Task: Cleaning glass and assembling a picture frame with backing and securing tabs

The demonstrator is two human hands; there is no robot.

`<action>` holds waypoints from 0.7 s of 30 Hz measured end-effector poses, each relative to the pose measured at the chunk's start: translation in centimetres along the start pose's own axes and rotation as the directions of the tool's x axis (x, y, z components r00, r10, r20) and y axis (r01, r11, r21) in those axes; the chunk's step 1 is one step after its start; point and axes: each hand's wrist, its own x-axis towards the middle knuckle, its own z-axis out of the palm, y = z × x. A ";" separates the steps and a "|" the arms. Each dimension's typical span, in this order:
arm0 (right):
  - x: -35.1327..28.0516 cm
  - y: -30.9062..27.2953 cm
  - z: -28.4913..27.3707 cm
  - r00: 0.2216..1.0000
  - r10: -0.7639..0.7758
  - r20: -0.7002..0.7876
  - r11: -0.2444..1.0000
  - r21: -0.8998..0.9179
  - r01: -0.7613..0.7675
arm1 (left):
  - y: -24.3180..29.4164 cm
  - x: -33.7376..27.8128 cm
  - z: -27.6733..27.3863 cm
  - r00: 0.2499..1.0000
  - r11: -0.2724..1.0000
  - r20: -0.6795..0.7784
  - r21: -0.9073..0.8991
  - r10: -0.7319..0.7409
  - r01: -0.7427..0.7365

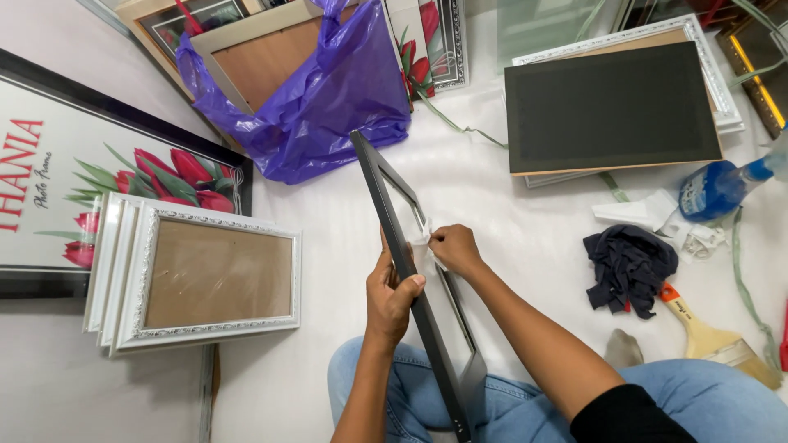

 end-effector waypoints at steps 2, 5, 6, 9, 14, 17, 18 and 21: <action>-2.9 0.5 -0.5 1.000 0.013 0.013 1.000 -0.023 -0.013 | 0.8 0.0 0.7 1.000 1.000 0.006 -0.022 0.001 -0.001; -7.6 1.5 -1.0 0.998 0.062 0.032 0.998 -0.033 -0.061 | -0.6 0.2 0.4 1.000 0.999 0.024 -0.032 0.011 -0.010; -9.2 1.8 -1.1 0.994 0.097 0.040 0.995 -0.021 -0.097 | -1.5 0.3 0.1 0.999 1.000 0.033 -0.020 0.018 -0.017; -14.5 2.5 -1.6 0.967 0.242 0.080 0.970 0.007 -0.243 | -0.4 0.3 0.5 0.999 1.000 0.048 -0.011 0.025 -0.024; -19.2 -2.1 -4.6 0.942 0.321 0.094 0.933 0.140 -0.332 | 0.0 0.2 0.9 0.998 1.000 0.054 -0.012 0.011 -0.011; -22.6 -8.2 -6.6 0.979 0.206 0.015 0.895 0.401 -0.194 | 0.3 0.0 0.6 0.999 1.000 0.038 -0.006 0.006 -0.006; -23.6 -10.1 -7.3 0.991 0.114 -0.071 0.845 0.532 -0.059 | 0.5 0.3 0.6 0.999 1.000 0.036 -0.009 0.017 -0.016; -23.2 -8.0 -5.7 0.987 0.159 -0.030 0.761 0.640 -0.103 | 1.9 -0.2 0.5 1.000 1.000 0.021 0.019 0.023 -0.024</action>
